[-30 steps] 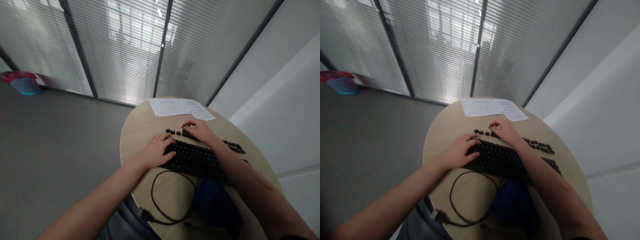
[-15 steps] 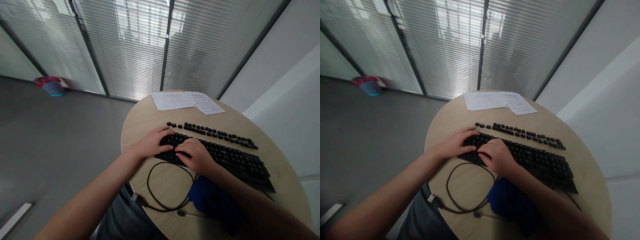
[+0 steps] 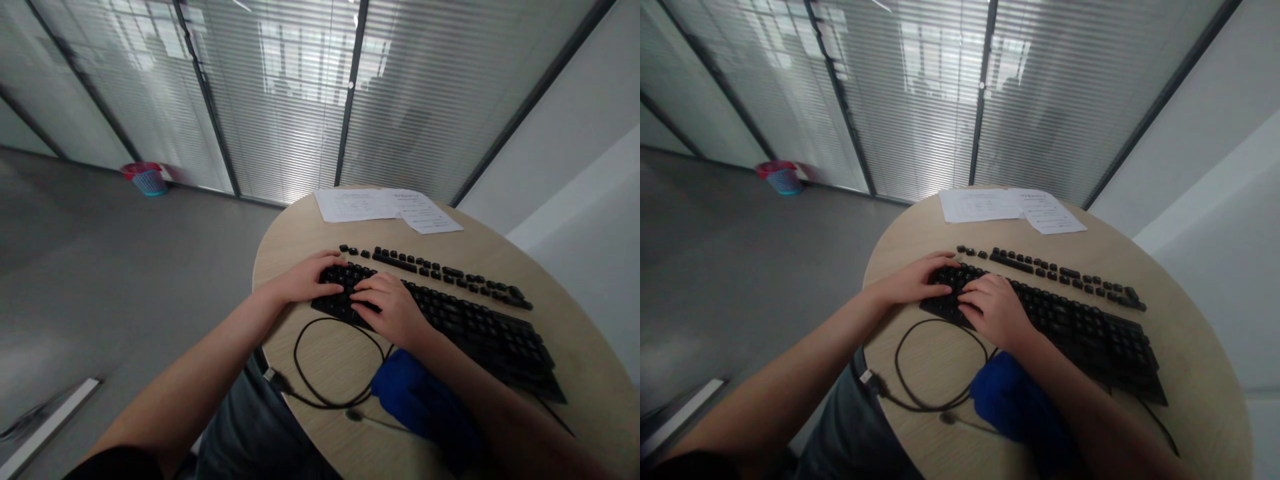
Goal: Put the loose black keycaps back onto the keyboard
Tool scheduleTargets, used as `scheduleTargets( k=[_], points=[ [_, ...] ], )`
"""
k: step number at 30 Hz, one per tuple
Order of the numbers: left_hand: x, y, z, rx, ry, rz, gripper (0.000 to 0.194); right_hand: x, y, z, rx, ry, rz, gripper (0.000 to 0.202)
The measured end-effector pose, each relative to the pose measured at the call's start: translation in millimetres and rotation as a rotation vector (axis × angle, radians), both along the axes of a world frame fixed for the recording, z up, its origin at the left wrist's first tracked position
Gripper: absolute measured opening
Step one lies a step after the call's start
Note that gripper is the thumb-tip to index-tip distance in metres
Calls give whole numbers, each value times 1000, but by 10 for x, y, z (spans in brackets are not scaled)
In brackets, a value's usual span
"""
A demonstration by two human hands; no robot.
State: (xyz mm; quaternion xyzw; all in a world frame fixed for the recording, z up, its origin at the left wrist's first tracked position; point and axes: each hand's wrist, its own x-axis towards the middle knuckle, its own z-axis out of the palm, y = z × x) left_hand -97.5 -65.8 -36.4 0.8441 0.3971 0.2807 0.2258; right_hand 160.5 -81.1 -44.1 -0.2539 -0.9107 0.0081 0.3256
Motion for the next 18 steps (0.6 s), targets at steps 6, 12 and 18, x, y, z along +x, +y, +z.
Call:
scheduleTargets(
  k=[6,12,18],
  points=[
    [5,22,-30,4,2,-11,50,3,-2,10,46,-19,25,7],
    [11,15,-19,-12,2,-1,50,-4,5,-34,38,36,44,3],
    [12,18,-13,-11,4,-13,51,-10,12,-42,10,46,48,3]
  ],
)
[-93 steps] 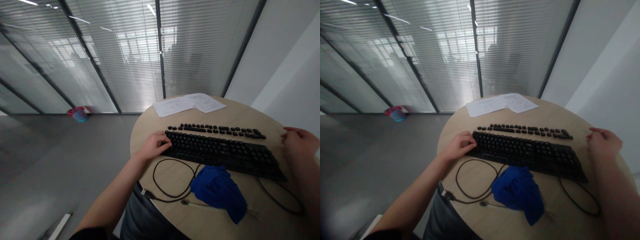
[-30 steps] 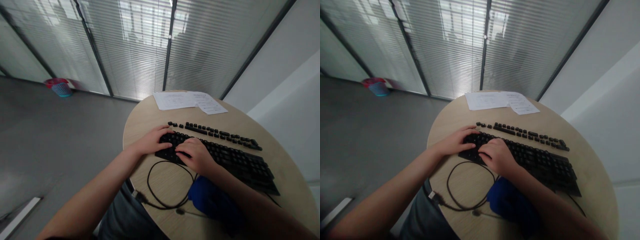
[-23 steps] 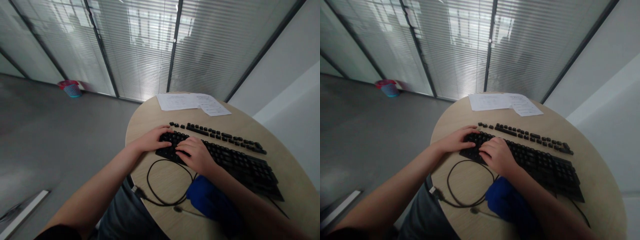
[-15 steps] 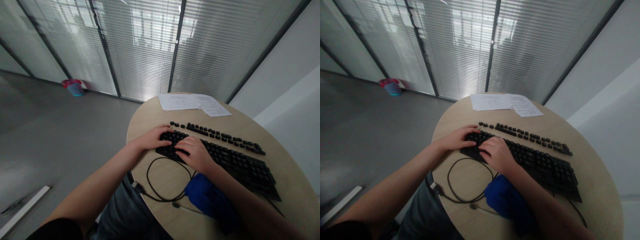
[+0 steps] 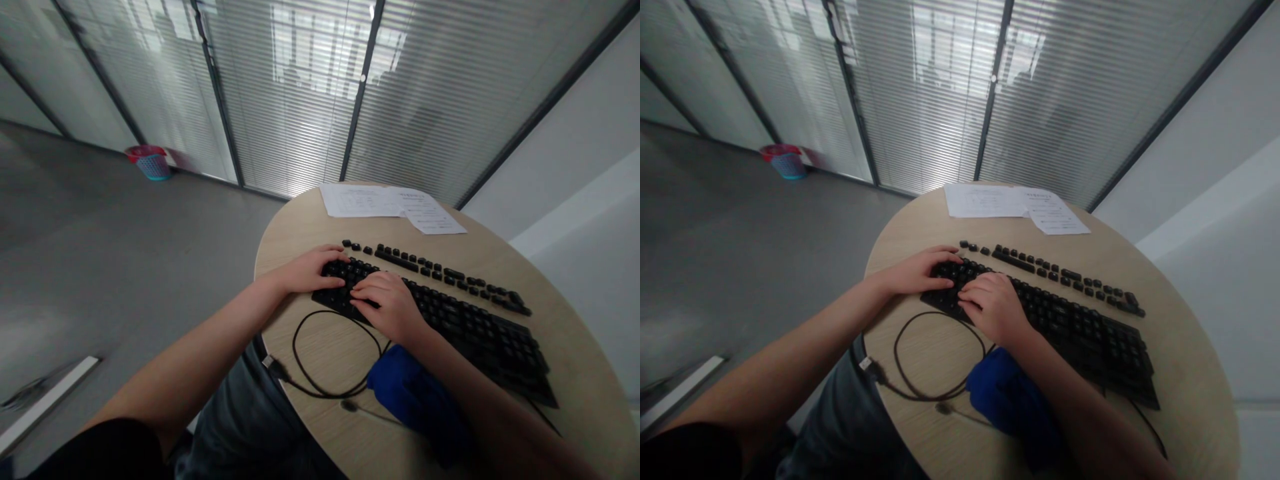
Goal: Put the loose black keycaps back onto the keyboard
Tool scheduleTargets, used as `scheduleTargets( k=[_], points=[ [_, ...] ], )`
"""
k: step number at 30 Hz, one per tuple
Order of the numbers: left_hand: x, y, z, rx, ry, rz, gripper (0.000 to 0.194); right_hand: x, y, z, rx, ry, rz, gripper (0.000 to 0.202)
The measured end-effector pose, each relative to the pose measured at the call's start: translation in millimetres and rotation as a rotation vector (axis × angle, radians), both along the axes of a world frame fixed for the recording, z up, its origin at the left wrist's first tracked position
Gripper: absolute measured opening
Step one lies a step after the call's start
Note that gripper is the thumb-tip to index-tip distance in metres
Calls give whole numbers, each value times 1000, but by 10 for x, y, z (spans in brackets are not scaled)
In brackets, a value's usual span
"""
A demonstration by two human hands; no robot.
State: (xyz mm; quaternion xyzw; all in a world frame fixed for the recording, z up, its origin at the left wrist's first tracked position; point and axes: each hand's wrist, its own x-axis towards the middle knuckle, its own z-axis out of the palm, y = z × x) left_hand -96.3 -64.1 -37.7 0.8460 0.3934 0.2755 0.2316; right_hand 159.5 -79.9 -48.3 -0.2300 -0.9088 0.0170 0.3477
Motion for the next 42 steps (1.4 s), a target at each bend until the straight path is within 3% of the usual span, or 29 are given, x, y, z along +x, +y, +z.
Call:
scheduleTargets(
  k=[42],
  points=[
    [20,22,2,15,-30,-22,48,23,-19,49,95,-53,18,15]
  ],
)
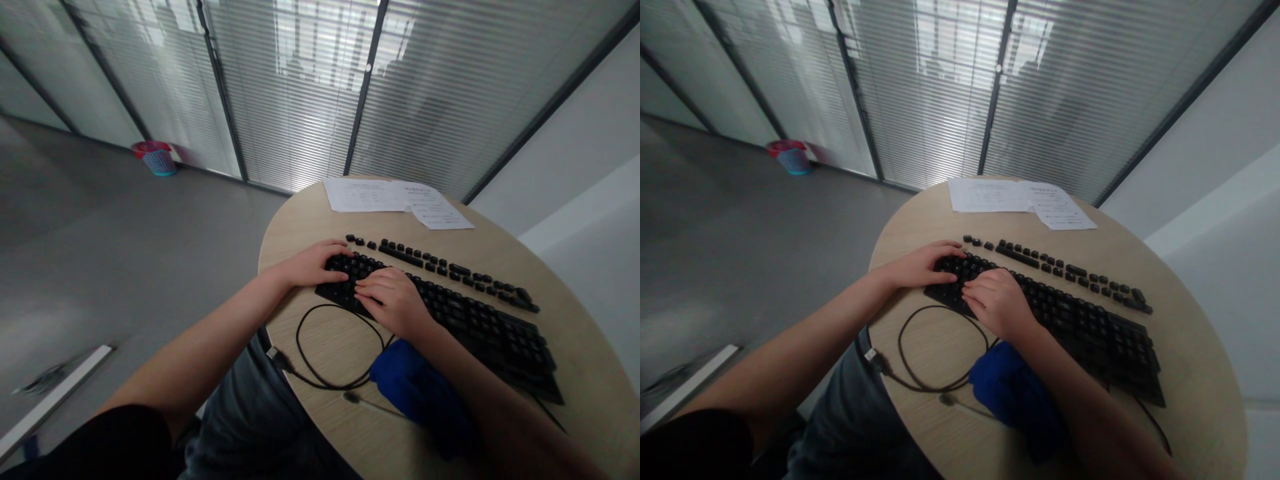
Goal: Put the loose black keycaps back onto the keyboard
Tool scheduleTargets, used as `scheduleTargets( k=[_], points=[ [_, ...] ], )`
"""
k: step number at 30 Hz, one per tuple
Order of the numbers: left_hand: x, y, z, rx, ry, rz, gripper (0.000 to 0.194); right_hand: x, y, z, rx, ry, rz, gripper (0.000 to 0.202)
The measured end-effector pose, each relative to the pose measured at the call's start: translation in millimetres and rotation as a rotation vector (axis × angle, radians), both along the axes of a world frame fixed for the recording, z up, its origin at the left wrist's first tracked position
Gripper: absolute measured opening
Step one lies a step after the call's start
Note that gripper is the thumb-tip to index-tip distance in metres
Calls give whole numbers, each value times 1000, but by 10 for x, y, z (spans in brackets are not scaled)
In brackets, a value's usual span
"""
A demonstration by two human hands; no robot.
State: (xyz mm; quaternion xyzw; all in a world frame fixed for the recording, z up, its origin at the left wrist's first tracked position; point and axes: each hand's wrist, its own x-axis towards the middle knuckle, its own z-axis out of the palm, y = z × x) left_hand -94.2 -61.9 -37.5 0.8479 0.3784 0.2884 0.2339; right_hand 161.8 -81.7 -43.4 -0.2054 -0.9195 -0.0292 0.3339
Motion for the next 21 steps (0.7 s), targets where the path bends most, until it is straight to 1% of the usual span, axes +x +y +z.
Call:
scheduleTargets(
  k=[10,17,21],
  points=[
    [-1,10,-11,5,-4,-17,49,4,8,-2,18,30,48,11],
    [-2,17,-20,4,-5,-11,49,5,11,-18,-13,13,15,13],
    [-7,19,-19,4,2,-9,50,8,18,-25,-69,3,-6,14]
  ],
)
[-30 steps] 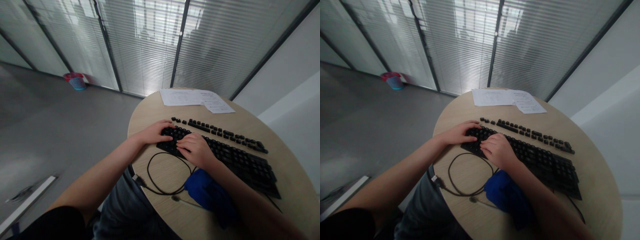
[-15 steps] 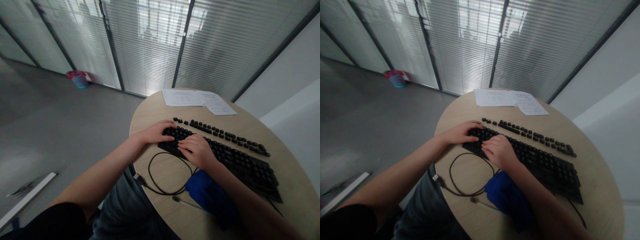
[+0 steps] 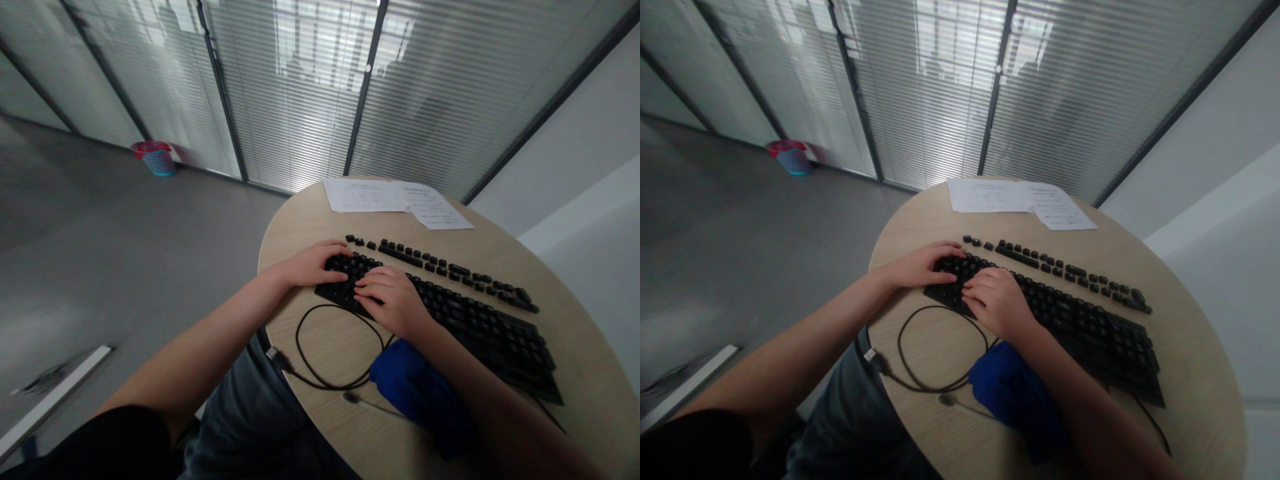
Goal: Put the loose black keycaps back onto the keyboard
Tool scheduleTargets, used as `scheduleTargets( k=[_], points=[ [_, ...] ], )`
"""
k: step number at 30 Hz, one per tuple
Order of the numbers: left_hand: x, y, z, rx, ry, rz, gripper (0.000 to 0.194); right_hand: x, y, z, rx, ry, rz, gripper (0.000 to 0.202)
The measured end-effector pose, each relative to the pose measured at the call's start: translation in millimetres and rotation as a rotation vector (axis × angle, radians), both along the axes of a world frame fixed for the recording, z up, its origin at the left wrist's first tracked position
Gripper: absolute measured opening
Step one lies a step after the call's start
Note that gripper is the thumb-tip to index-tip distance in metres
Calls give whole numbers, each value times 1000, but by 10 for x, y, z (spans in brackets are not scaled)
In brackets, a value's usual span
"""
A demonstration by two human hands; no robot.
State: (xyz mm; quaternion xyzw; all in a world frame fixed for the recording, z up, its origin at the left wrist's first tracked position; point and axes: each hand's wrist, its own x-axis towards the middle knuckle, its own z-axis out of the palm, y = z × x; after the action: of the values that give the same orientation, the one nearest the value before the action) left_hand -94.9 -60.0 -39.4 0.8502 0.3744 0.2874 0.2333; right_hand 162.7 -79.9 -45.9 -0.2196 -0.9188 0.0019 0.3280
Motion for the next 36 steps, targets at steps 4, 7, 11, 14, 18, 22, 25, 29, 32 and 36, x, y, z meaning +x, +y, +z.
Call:
scheduleTargets(
  k=[4,7,11,14,18,22,25,29,32,36],
  points=[
    [2,-3,1,8,5,4,49,3,-17,55,-69,-2,-15,16],
    [4,-3,-2,19,10,7,49,0,-22,94,-110,-10,-24,19],
    [5,-2,-13,27,11,4,49,-15,8,91,-168,-22,-38,19],
    [14,-18,-6,32,2,18,49,-27,27,85,-177,-39,-55,18],
    [49,-57,32,75,-52,36,50,-37,19,99,-170,-69,-66,16],
    [80,-76,53,98,-67,35,50,-45,-2,97,-165,-91,-89,15],
    [89,-74,42,90,-60,23,50,-26,-17,96,-130,-83,-77,14],
    [109,-96,46,118,-71,51,52,91,7,159,-20,-100,-28,14],
    [135,-137,86,183,-88,51,48,241,145,249,18,-75,-119,20],
    [142,-174,134,242,-51,-85,17,426,524,332,4,-45,-309,20]
  ],
)
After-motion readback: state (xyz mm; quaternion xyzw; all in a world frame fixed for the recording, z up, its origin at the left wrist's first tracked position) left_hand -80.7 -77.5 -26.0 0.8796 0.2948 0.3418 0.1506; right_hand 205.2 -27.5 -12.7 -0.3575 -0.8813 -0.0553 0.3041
